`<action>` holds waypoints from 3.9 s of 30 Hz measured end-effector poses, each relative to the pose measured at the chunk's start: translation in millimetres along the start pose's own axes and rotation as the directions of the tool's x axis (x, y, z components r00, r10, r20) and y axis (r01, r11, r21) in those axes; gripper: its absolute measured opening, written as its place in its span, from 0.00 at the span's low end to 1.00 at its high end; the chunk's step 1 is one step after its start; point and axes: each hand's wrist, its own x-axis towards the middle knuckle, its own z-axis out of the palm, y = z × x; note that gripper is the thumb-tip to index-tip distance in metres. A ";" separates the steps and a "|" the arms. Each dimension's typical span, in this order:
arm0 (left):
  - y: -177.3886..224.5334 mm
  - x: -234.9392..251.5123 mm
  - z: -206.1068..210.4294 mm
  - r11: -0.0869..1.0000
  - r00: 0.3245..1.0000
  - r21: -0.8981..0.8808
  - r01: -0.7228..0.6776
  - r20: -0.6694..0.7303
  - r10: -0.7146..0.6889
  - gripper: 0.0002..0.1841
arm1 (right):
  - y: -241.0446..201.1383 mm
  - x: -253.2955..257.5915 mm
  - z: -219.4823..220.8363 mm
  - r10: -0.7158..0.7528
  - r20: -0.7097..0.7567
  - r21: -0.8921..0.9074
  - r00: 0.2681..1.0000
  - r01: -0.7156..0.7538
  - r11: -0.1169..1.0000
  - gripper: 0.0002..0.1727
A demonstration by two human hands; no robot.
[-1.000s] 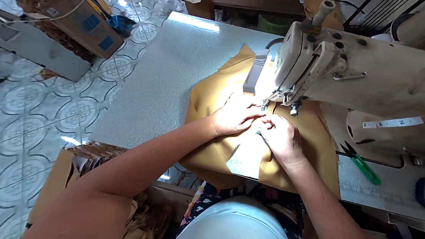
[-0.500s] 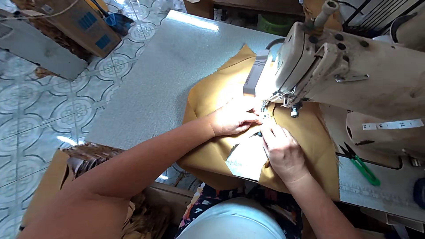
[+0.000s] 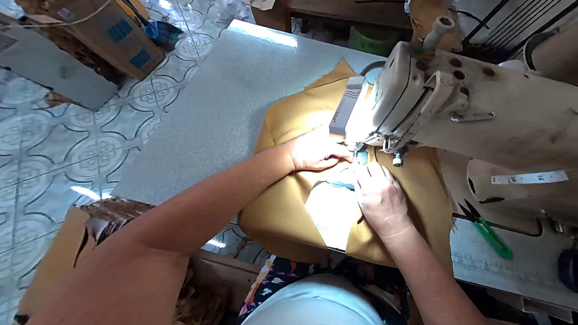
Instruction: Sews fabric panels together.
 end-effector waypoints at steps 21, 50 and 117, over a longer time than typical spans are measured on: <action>92.4 13.1 -9.8 0.602 0.522 0.271 0.751 0.315 -0.793 0.37 | 9.0 -40.8 -35.0 0.246 0.331 -0.143 0.911 -0.209 0.967 0.33; 114.2 -57.7 -3.8 0.898 0.888 0.187 0.398 0.168 -0.429 0.27 | -15.9 -44.6 -15.1 0.079 0.094 -0.001 0.992 -0.080 0.997 0.23; 49.6 20.6 -6.3 0.747 0.764 -0.164 0.645 0.095 -0.639 0.13 | -42.7 -52.4 7.0 0.014 -0.183 0.059 0.983 -0.003 0.998 0.12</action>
